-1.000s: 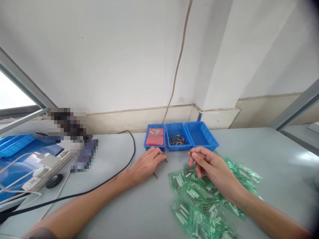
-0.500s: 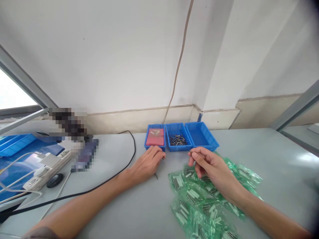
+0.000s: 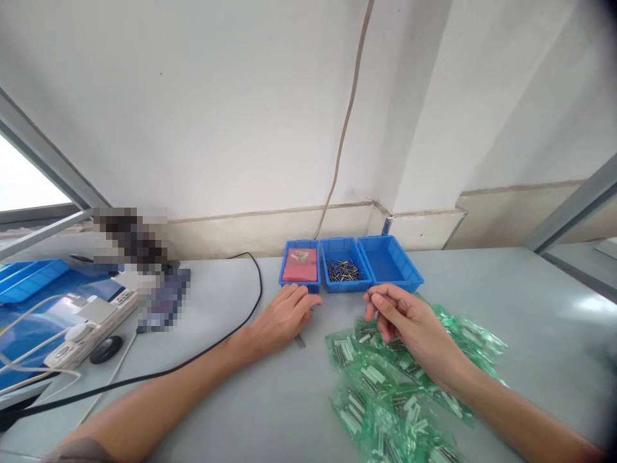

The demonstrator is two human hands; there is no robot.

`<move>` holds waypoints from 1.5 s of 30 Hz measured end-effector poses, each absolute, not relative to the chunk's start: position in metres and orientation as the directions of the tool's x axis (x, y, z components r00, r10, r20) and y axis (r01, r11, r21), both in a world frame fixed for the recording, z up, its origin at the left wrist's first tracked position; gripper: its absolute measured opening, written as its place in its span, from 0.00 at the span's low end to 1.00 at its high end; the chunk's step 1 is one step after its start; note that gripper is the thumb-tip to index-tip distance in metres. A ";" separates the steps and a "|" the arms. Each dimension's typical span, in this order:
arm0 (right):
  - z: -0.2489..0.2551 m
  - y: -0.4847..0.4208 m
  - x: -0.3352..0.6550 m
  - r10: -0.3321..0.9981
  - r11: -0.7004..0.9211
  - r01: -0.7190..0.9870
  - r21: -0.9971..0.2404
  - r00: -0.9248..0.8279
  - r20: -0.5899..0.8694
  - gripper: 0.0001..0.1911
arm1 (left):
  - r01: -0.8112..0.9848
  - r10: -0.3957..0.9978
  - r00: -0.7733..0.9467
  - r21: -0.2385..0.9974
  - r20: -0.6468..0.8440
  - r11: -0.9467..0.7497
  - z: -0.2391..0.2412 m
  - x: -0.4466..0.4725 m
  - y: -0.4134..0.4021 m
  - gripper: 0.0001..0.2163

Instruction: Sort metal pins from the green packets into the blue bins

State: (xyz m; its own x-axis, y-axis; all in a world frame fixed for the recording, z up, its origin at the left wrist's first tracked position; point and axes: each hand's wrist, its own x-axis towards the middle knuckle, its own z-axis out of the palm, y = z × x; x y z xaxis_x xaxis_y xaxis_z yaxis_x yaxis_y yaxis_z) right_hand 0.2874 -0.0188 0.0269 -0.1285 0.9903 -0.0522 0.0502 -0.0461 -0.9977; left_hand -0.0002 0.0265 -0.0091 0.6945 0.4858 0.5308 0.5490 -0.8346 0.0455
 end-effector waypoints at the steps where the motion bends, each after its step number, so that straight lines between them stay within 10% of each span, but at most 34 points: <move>1: 0.026 -0.019 0.288 0.990 -0.045 0.051 -0.998 -0.130 -0.051 0.22 | 0.546 0.482 0.696 0.043 0.532 -0.837 -0.009 0.000 0.027 0.11; 45: 0.026 -0.019 0.288 0.993 -0.054 0.077 -0.996 -0.098 -0.061 0.20 | 0.470 0.442 0.678 0.116 0.588 -0.875 -0.007 -0.002 0.025 0.12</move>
State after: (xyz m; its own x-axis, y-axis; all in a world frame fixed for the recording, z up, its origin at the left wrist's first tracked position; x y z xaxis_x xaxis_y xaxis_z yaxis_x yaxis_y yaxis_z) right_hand 0.2884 -0.0186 0.0261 -0.0975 0.9934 -0.0611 0.0772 -0.0537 -0.9956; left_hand -0.0020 0.0254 -0.0073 0.6776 0.4421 0.5877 0.4701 -0.8749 0.1161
